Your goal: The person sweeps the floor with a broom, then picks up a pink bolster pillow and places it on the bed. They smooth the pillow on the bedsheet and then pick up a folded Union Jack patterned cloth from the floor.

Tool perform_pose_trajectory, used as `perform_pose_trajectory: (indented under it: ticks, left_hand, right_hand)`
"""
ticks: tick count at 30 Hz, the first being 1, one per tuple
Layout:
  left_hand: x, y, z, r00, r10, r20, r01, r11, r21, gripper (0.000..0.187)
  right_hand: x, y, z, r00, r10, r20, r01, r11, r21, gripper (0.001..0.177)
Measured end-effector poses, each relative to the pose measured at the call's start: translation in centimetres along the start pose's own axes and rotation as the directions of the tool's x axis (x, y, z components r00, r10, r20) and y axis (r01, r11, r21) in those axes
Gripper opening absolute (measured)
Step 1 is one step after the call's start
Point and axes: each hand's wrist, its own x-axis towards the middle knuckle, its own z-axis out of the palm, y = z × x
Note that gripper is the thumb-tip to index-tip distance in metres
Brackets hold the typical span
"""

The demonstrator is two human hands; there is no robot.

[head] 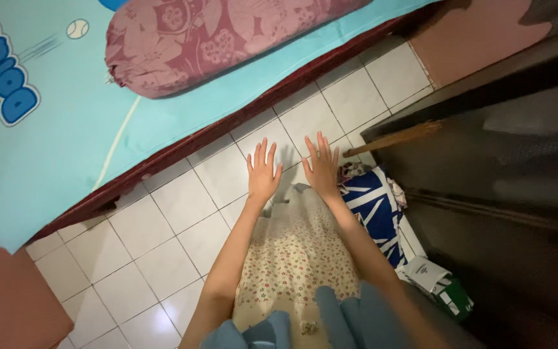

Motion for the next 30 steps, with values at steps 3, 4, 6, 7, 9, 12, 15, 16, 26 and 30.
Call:
perform_pose_trajectory:
  ticks: [3,4,6,7,9,12,15,16,26,30]
  left_hand:
    - [-1.5,-1.1,-1.5,1.000,0.007,-0.008,-0.007,1.000,-0.014,0.068]
    - [-2.1,-1.7,-1.9,1.000,0.012,-0.014,-0.013,1.000,-0.024,0.068]
    - [-3.6,-2.7,-2.4,1.000,0.016,-0.014,-0.016,0.999,-0.032,0.068]
    - [-4.3,-3.3,-2.7,1.000,0.010,-0.022,-0.010,0.999,-0.034,0.067]
    - [-5.8,-4.5,-3.1,1.000,0.005,-0.028,-0.005,0.999,-0.033,0.065]
    - [-8.0,-6.6,-3.7,0.999,0.001,-0.042,-0.003,0.999,-0.034,0.067]
    - [-10.6,-7.9,-3.6,0.999,-0.017,-0.047,0.015,0.998,-0.062,0.064]
    - [-11.2,-8.2,-3.6,0.999,-0.024,-0.047,0.020,0.997,-0.080,0.064]
    - [-12.9,-6.1,-3.6,0.992,0.125,0.015,-0.121,0.981,-0.154,0.061]
    - [-12.8,-4.8,-2.5,0.980,0.192,0.061,-0.182,0.973,-0.144,0.061]
  right_hand:
    - [-0.7,-3.0,-0.4,0.999,-0.009,0.033,0.010,1.000,-0.012,0.065]
    - [-0.9,-4.0,-0.4,0.999,-0.017,0.030,0.017,1.000,0.001,0.063]
    - [-1.9,-5.9,-0.3,0.999,-0.021,0.032,0.021,1.000,0.017,0.061]
    - [-2.4,-6.8,-0.2,0.999,-0.035,0.019,0.034,0.999,0.008,0.061]
    - [-3.4,-8.4,0.1,0.999,-0.045,0.006,0.045,0.999,0.001,0.060]
    - [-4.8,-10.6,1.4,0.999,-0.048,-0.005,0.048,0.998,0.040,0.059]
    - [-7.0,-11.6,2.9,0.997,-0.080,-0.015,0.080,0.997,0.004,0.056]
    - [-7.7,-12.0,3.1,0.998,-0.066,-0.014,0.066,0.998,0.005,0.056]
    - [-13.5,-11.9,2.7,0.992,0.118,-0.037,-0.118,0.993,-0.008,0.061]
    - [-15.3,-10.4,1.7,0.987,0.128,-0.098,-0.134,0.989,-0.059,0.064]
